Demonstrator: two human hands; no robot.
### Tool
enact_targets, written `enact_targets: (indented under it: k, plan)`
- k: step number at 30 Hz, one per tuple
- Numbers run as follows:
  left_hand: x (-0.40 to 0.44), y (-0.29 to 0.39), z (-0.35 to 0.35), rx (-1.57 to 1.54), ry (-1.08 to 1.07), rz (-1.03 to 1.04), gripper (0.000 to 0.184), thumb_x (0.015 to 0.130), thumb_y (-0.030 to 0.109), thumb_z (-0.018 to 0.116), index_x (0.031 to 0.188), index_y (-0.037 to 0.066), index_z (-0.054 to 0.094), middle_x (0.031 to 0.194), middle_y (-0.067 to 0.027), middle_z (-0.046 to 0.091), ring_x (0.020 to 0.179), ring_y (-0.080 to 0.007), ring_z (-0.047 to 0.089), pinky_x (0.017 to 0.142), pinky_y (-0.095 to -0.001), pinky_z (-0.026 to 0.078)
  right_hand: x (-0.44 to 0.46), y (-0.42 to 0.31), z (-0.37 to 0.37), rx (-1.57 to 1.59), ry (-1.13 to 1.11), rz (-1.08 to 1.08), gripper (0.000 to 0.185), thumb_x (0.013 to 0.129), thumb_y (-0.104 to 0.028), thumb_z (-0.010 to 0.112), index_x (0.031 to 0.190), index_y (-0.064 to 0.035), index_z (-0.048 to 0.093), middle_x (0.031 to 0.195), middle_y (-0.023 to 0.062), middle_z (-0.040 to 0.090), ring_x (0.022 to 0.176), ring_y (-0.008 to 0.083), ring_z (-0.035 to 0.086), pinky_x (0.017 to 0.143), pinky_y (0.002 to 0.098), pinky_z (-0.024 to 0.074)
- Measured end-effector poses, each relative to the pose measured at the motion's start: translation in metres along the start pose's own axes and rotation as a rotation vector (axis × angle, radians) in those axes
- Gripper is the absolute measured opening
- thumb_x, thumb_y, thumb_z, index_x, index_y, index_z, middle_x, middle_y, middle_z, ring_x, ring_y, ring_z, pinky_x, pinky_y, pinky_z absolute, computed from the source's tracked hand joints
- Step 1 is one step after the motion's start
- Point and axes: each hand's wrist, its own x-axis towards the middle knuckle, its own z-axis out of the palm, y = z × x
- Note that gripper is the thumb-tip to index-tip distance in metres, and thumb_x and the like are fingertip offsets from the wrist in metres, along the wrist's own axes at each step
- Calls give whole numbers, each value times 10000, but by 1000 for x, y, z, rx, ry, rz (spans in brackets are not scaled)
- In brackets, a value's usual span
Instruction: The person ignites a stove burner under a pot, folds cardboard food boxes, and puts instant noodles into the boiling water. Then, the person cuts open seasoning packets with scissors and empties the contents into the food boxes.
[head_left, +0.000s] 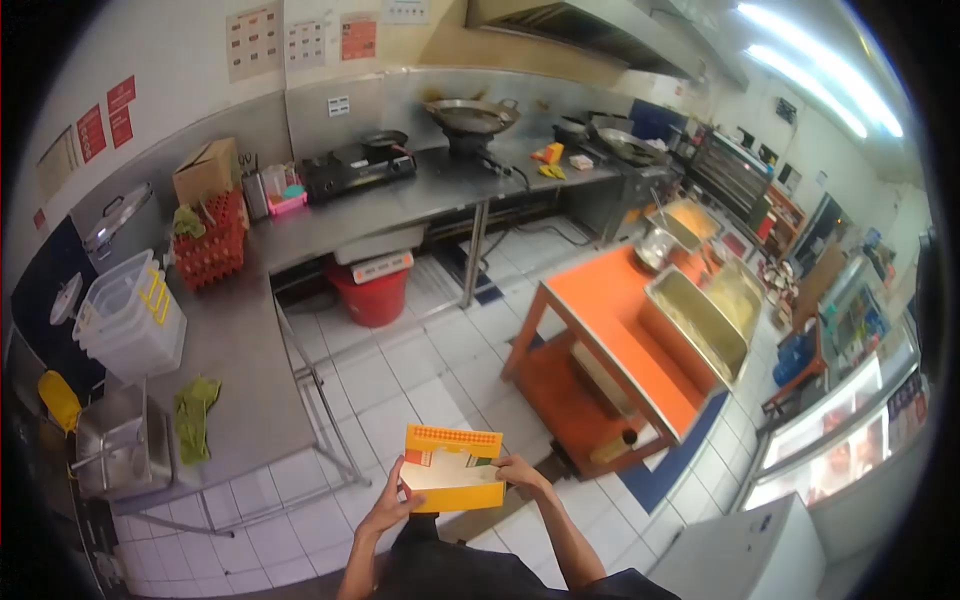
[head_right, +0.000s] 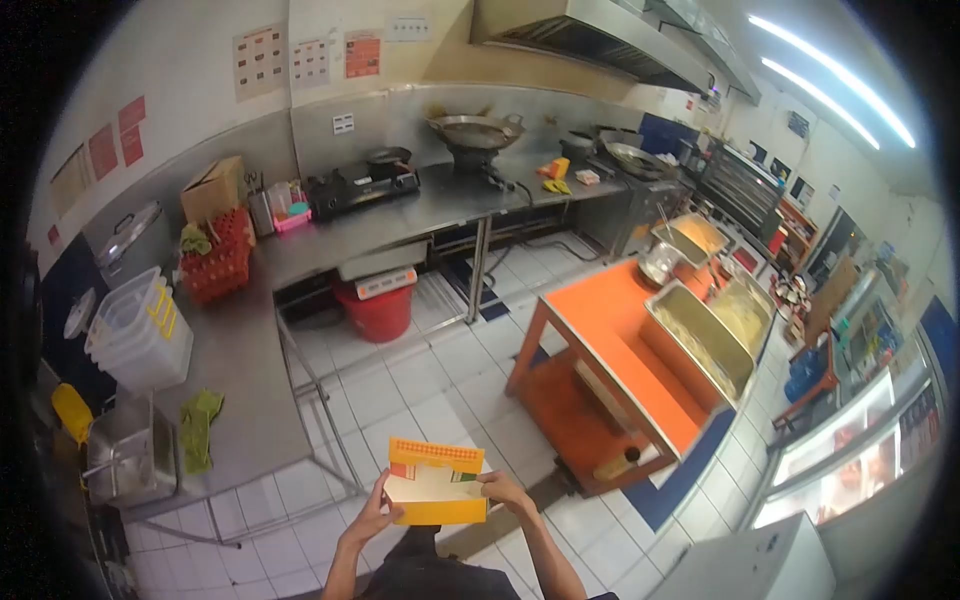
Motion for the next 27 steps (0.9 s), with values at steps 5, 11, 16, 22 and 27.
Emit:
enact_targets:
  k: [5,11,16,22,27]
  plan:
    - [157,49,-59,25,-36,-247,1029,767,233,814,1517,67,130,1447,-146,371,1343,-258,368,1066,-433,378,120,-70,-80,225,-139,124,408,768,-130,557,1144,-17,667,978,41,669,885,146,619,774,304,504]
    - [397,97,-78,-168,-190,-83,810,768,214,801,1416,3,362,1293,-93,550,1194,-179,520,1030,-325,399,192,-150,-182,199,257,-388,955,830,-628,620,1499,-59,244,1484,152,322,1384,250,291,1136,377,240]
    - [573,156,-59,-207,-301,-79,769,756,261,809,1366,-2,420,1267,-79,560,1194,-163,513,1036,-329,384,277,-198,-272,462,467,-417,894,758,-391,798,1428,-22,336,1383,152,432,1321,239,374,1107,366,284]
    - [749,176,-32,-145,-73,123,696,731,206,814,1302,22,461,1225,-63,551,1165,-170,516,1018,-329,392,432,-208,-390,837,584,-477,635,748,-221,807,1267,-37,490,1185,79,583,1101,166,550,953,313,439]
    - [887,195,-42,-229,37,136,705,754,189,815,1319,11,432,1208,-93,557,1165,-168,511,1014,-310,399,556,-245,-495,797,570,-501,431,778,-142,752,1160,-59,570,1126,58,605,1059,160,578,948,304,447]
